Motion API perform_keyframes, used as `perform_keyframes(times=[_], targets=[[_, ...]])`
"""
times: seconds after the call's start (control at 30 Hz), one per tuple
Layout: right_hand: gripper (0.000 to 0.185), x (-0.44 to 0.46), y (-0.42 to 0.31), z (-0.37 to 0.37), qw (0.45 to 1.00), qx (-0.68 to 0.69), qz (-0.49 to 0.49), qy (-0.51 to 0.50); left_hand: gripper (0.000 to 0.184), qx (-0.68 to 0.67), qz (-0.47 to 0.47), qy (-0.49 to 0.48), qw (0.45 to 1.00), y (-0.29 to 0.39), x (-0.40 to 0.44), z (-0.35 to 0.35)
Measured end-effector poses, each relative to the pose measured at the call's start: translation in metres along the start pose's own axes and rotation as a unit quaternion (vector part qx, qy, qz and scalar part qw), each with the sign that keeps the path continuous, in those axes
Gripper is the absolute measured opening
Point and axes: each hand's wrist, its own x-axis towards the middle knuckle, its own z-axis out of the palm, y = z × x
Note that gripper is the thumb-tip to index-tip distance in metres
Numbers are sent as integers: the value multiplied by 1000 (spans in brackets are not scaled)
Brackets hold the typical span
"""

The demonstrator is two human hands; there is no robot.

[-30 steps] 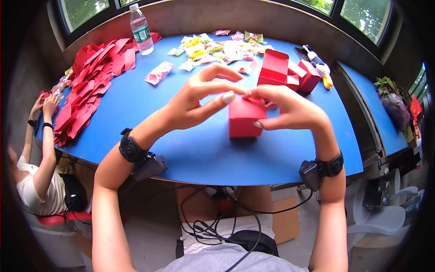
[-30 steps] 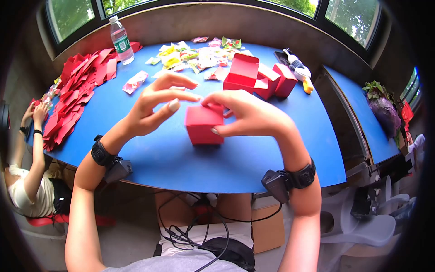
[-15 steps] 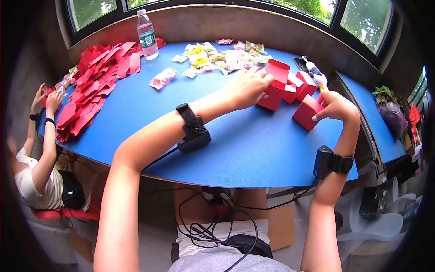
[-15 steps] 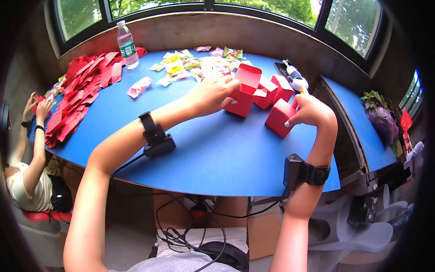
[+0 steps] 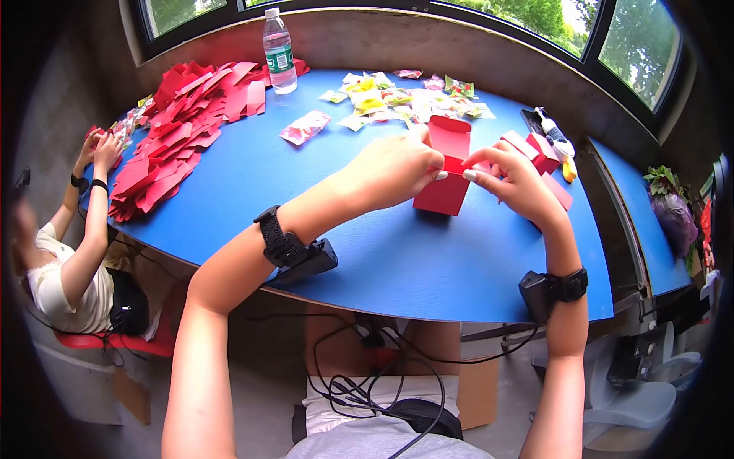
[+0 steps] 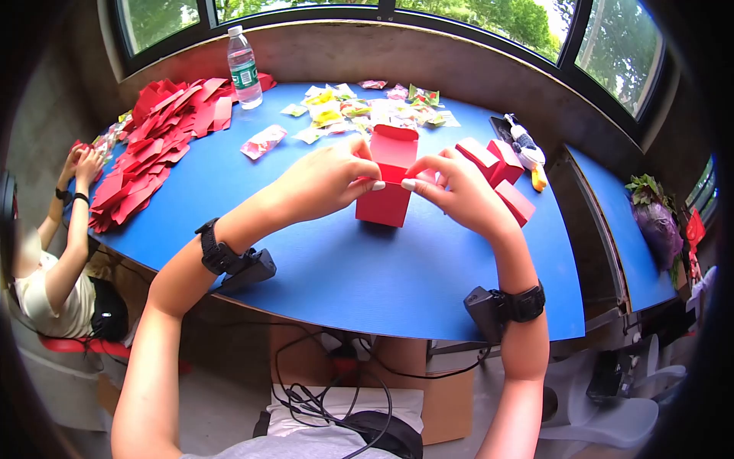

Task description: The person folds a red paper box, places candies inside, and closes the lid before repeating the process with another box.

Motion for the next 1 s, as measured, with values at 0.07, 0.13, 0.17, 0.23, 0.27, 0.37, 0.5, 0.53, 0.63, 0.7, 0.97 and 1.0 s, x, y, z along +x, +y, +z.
perform_keyframes(times=[0.07, 0.13, 0.17, 0.23, 0.27, 0.37, 0.5, 0.53, 0.63, 0.7, 0.97, 1.0], targets=[[28, 4, 7, 3, 996, 91, 7, -9, 25, -25, -22, 11, 999, -6, -5, 2], [27, 8, 14, 10, 979, 202, -8, -20, 32, 17, -44, -22, 999, -9, -5, 2], [27, 8, 14, 10, 980, 200, -7, -20, 40, 60, -63, -57, 995, -9, -5, 1], [30, 8, 14, 10, 937, 338, 27, -80, 52, 93, -33, -80, 992, -12, -6, 5], [32, 8, 19, 9, 931, 351, 35, -90, 52, 45, -67, -88, 993, -8, -8, 6], [31, 9, 26, 10, 885, 451, 37, -110, 52, -48, -119, -133, 983, -9, -7, -5], [41, 12, 30, 18, 846, 523, 71, -78, 49, -176, -61, -100, 977, -47, -6, 9], [48, 14, 35, 18, 831, 544, 69, -92, 47, -179, -71, -87, 977, -58, -6, 17], [53, 13, 34, 24, 819, 559, 71, -106, 49, -212, -64, -60, 973, -71, -6, 21], [66, 14, 40, 32, 817, 565, 55, -97, 49, -250, -63, -32, 966, -74, -9, 25], [58, 11, 37, 36, 834, 540, 30, -113, 48, -310, -107, -18, 944, -90, -10, 40], [51, 11, 35, 36, 837, 535, 20, -113, 47, -247, -67, 50, 966, -97, -9, 41]])
